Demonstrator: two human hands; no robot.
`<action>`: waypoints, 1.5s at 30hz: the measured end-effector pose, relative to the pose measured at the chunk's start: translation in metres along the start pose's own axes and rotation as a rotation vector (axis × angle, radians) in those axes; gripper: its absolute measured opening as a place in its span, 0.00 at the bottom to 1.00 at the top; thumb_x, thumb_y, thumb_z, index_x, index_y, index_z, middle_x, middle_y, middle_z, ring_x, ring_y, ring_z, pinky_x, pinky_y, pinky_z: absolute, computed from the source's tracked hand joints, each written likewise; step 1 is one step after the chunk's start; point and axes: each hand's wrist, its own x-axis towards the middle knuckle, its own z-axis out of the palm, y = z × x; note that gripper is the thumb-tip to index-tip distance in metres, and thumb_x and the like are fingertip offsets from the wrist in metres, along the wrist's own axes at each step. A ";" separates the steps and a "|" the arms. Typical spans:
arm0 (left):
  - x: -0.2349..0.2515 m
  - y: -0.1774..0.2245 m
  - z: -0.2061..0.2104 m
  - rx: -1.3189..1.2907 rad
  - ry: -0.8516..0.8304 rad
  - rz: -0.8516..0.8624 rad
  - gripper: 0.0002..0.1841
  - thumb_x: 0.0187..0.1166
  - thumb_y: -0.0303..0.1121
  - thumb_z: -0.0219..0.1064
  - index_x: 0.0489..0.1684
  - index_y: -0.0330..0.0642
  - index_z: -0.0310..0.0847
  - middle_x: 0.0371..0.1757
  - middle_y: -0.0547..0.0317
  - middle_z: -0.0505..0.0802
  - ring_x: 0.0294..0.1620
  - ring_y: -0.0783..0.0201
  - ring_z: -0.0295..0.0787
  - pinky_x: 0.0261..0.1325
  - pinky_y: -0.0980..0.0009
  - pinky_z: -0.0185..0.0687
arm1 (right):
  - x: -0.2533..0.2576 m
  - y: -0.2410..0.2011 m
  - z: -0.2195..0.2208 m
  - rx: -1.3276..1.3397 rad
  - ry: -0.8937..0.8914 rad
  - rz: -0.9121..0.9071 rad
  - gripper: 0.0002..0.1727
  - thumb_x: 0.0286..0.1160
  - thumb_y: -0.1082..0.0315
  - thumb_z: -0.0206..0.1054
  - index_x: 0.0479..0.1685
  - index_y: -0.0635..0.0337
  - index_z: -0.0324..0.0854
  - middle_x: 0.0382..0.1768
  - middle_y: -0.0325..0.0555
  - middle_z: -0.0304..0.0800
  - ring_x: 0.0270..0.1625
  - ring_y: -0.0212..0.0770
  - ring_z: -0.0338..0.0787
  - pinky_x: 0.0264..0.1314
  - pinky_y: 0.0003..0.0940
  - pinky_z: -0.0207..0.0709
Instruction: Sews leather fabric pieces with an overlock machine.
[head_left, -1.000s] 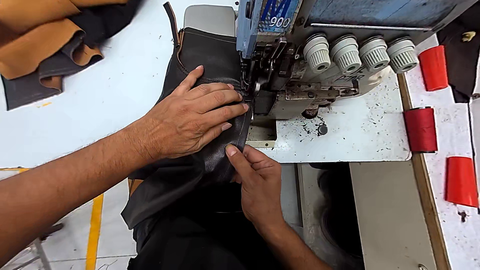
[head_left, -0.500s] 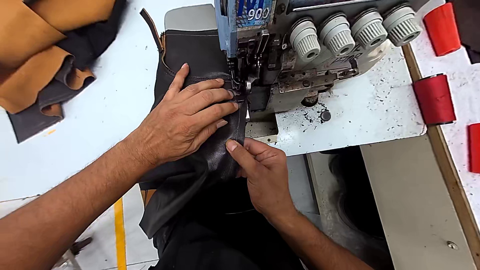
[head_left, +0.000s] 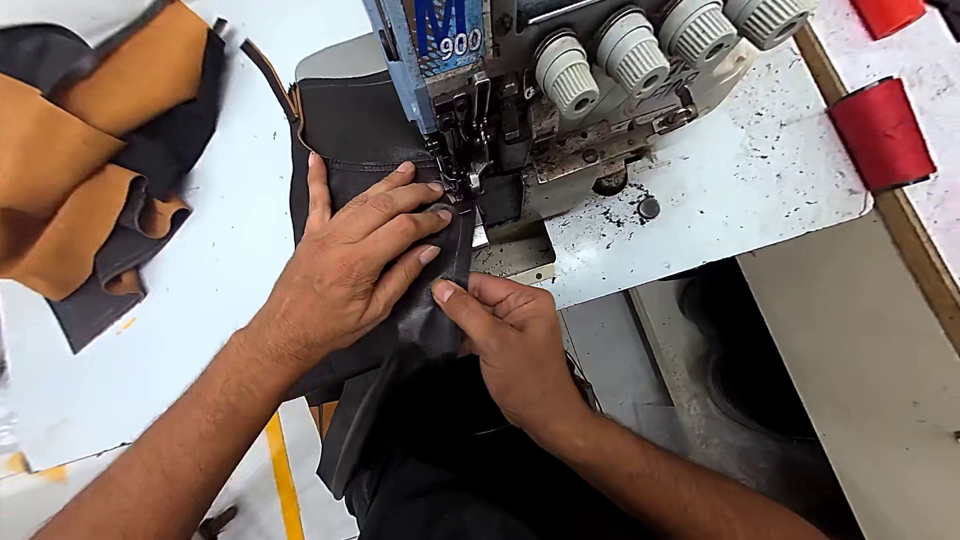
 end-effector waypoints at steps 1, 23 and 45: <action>0.001 -0.001 -0.001 -0.008 -0.006 0.005 0.19 0.90 0.42 0.55 0.69 0.47 0.87 0.79 0.55 0.84 0.90 0.49 0.66 0.88 0.21 0.31 | 0.000 -0.001 0.003 0.009 0.004 0.013 0.14 0.87 0.62 0.65 0.39 0.62 0.89 0.22 0.48 0.86 0.18 0.37 0.83 0.17 0.30 0.76; 0.040 -0.071 -0.025 -0.139 -0.156 0.298 0.18 0.91 0.40 0.55 0.64 0.48 0.90 0.74 0.49 0.86 0.85 0.51 0.74 0.91 0.28 0.33 | 0.019 -0.022 0.054 0.219 0.058 0.129 0.15 0.91 0.58 0.58 0.49 0.60 0.84 0.32 0.48 0.89 0.28 0.39 0.92 0.34 0.39 0.90; -0.035 0.033 0.000 0.179 0.220 -0.291 0.15 0.89 0.37 0.60 0.65 0.51 0.90 0.66 0.50 0.91 0.59 0.48 0.85 0.58 0.50 0.76 | 0.011 -0.014 0.008 0.066 -0.154 0.248 0.12 0.87 0.63 0.62 0.49 0.61 0.89 0.34 0.51 0.92 0.29 0.39 0.90 0.31 0.36 0.87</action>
